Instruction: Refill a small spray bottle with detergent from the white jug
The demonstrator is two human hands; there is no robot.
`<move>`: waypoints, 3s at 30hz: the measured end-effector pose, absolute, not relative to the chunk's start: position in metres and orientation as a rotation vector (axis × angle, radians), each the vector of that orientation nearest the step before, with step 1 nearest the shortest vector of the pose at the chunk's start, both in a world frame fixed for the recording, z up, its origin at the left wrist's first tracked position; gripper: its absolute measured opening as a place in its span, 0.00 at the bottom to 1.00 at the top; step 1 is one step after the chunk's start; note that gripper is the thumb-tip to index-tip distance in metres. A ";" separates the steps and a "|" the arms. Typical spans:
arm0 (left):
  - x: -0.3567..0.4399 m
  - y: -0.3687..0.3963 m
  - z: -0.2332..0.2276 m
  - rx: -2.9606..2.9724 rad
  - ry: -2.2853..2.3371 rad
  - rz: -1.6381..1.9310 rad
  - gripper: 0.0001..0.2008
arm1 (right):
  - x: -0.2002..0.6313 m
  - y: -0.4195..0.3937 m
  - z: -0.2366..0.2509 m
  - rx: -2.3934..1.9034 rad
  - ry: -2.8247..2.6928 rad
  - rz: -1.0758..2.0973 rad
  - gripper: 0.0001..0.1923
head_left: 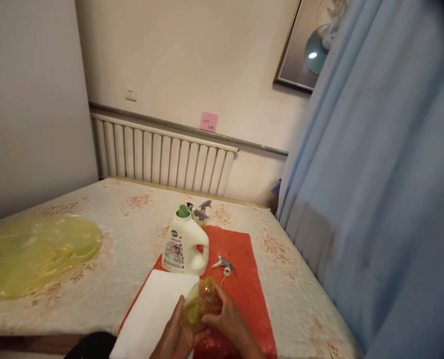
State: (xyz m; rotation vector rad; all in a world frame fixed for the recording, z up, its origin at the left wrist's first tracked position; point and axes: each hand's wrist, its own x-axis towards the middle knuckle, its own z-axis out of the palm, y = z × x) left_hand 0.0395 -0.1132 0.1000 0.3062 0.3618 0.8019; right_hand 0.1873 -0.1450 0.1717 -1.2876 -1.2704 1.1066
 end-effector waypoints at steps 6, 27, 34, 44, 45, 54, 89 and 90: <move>0.042 -0.116 0.105 0.449 0.549 0.837 0.29 | 0.199 -0.154 0.169 -1.351 -1.266 1.035 0.36; 0.042 -0.088 0.094 1.628 0.962 0.989 0.45 | 0.194 -0.133 0.166 -1.518 -1.463 0.844 0.31; 0.033 -0.068 0.083 1.581 1.055 1.042 0.39 | 0.217 -0.088 0.165 -1.509 -1.534 0.917 0.35; 0.026 -0.055 0.053 1.476 1.347 1.132 0.38 | 0.222 0.007 0.163 -1.380 -1.298 0.651 0.33; 0.026 -0.055 0.051 1.480 1.352 1.122 0.39 | 0.218 0.014 0.164 -1.367 -1.312 0.658 0.32; 0.027 -0.061 0.029 1.626 1.365 1.203 0.39 | 0.196 0.054 0.156 -1.360 -1.334 0.873 0.15; 0.027 -0.062 0.052 1.509 1.319 1.084 0.40 | 0.245 -0.024 0.313 -1.349 -1.272 0.589 0.08; 0.027 -0.061 0.054 1.493 1.323 1.080 0.40 | 0.253 -0.033 0.314 -1.370 -1.262 0.581 0.08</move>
